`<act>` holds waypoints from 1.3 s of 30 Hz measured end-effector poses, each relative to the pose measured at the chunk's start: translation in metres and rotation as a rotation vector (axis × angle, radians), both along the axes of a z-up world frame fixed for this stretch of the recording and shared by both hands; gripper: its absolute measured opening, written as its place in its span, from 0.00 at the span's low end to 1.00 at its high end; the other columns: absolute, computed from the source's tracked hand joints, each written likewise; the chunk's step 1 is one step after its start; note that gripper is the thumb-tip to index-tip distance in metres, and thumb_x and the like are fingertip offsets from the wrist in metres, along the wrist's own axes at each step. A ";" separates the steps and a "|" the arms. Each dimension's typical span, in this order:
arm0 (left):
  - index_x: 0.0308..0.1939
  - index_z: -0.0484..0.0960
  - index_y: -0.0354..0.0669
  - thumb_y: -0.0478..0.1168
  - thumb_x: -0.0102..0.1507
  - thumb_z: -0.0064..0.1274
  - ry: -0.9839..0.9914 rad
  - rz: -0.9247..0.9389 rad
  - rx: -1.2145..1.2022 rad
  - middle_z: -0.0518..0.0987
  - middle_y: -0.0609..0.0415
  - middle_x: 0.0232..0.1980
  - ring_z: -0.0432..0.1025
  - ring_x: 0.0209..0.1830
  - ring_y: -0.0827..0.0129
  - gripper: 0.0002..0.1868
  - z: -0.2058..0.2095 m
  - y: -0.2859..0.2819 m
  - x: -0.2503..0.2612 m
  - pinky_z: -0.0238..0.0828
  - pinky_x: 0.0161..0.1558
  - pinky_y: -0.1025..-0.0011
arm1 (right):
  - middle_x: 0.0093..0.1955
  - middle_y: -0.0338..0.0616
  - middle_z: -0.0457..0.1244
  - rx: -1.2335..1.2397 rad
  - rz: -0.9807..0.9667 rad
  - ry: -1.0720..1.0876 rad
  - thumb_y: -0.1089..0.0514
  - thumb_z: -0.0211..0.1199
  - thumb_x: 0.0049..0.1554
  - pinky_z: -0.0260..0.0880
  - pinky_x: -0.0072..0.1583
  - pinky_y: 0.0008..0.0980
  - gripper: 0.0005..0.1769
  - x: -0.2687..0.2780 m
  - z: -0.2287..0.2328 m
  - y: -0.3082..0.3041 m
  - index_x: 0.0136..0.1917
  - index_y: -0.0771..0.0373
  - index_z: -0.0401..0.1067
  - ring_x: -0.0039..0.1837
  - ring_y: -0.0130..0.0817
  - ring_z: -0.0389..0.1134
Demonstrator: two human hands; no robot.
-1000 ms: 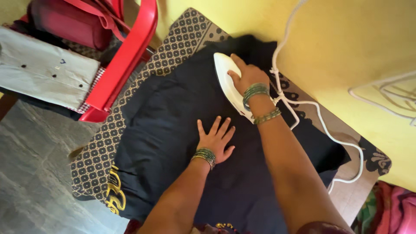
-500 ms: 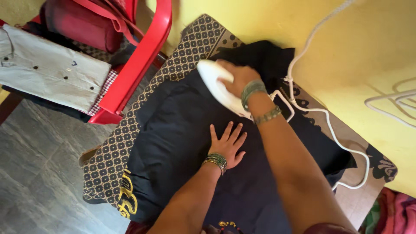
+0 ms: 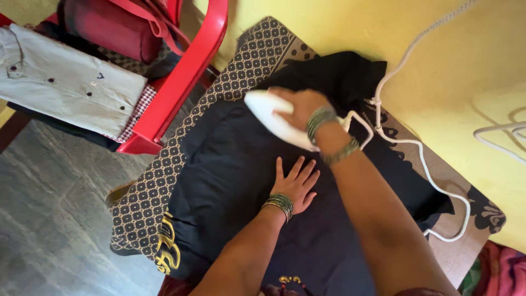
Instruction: The person irons a black shirt laid flat on a patterned ironing board. They use a white electric iron to smooth the front and back panels, periodically lifting and repositioning the shirt to access different areas. The person's hands remain visible throughout, guiding the iron and adjusting the fabric.
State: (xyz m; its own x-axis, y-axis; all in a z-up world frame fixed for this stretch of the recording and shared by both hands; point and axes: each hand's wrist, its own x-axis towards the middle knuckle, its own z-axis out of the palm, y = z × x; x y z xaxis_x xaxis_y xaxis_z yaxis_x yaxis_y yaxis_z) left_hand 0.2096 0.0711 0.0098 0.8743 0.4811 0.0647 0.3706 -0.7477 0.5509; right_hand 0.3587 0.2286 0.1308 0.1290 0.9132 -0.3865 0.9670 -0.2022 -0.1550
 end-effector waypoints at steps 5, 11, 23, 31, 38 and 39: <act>0.68 0.72 0.52 0.54 0.64 0.49 0.033 -0.075 -0.017 0.60 0.55 0.79 0.49 0.80 0.56 0.29 -0.004 -0.001 0.000 0.34 0.71 0.24 | 0.50 0.54 0.70 0.001 -0.155 -0.140 0.32 0.56 0.59 0.72 0.54 0.52 0.32 -0.001 -0.005 -0.003 0.76 0.27 0.59 0.53 0.55 0.72; 0.68 0.72 0.51 0.53 0.64 0.48 0.042 -0.067 0.004 0.61 0.56 0.78 0.51 0.79 0.58 0.29 -0.001 -0.002 -0.004 0.33 0.69 0.23 | 0.52 0.52 0.70 0.159 -0.256 -0.058 0.31 0.56 0.61 0.73 0.55 0.50 0.31 0.023 -0.007 0.012 0.76 0.30 0.60 0.52 0.54 0.73; 0.66 0.75 0.54 0.54 0.66 0.48 0.017 -0.135 0.036 0.65 0.61 0.74 0.54 0.78 0.62 0.25 -0.019 -0.002 -0.004 0.32 0.70 0.20 | 0.52 0.55 0.70 0.173 -0.212 -0.044 0.34 0.58 0.60 0.72 0.55 0.52 0.31 -0.017 -0.007 0.004 0.75 0.33 0.60 0.54 0.56 0.72; 0.38 0.85 0.54 0.47 0.64 0.54 -0.394 -0.194 0.004 0.81 0.62 0.49 0.72 0.57 0.63 0.07 0.009 0.028 -0.077 0.54 0.71 0.39 | 0.52 0.58 0.70 0.055 -0.222 -0.061 0.37 0.56 0.62 0.71 0.56 0.53 0.33 -0.068 -0.010 -0.026 0.78 0.34 0.55 0.55 0.57 0.71; 0.53 0.80 0.44 0.44 0.59 0.55 -0.266 0.542 0.188 0.74 0.44 0.63 0.67 0.62 0.48 0.19 0.051 0.092 -0.209 0.60 0.61 0.47 | 0.56 0.60 0.68 -0.035 -0.318 0.050 0.37 0.57 0.60 0.69 0.61 0.51 0.35 -0.090 0.003 -0.018 0.79 0.35 0.55 0.58 0.59 0.70; 0.56 0.80 0.45 0.44 0.60 0.56 -0.191 0.590 0.187 0.72 0.44 0.65 0.65 0.63 0.47 0.21 0.046 0.102 -0.212 0.60 0.60 0.46 | 0.57 0.60 0.68 -0.063 -0.357 0.074 0.37 0.55 0.61 0.69 0.62 0.51 0.36 -0.099 0.003 -0.024 0.80 0.36 0.52 0.58 0.59 0.70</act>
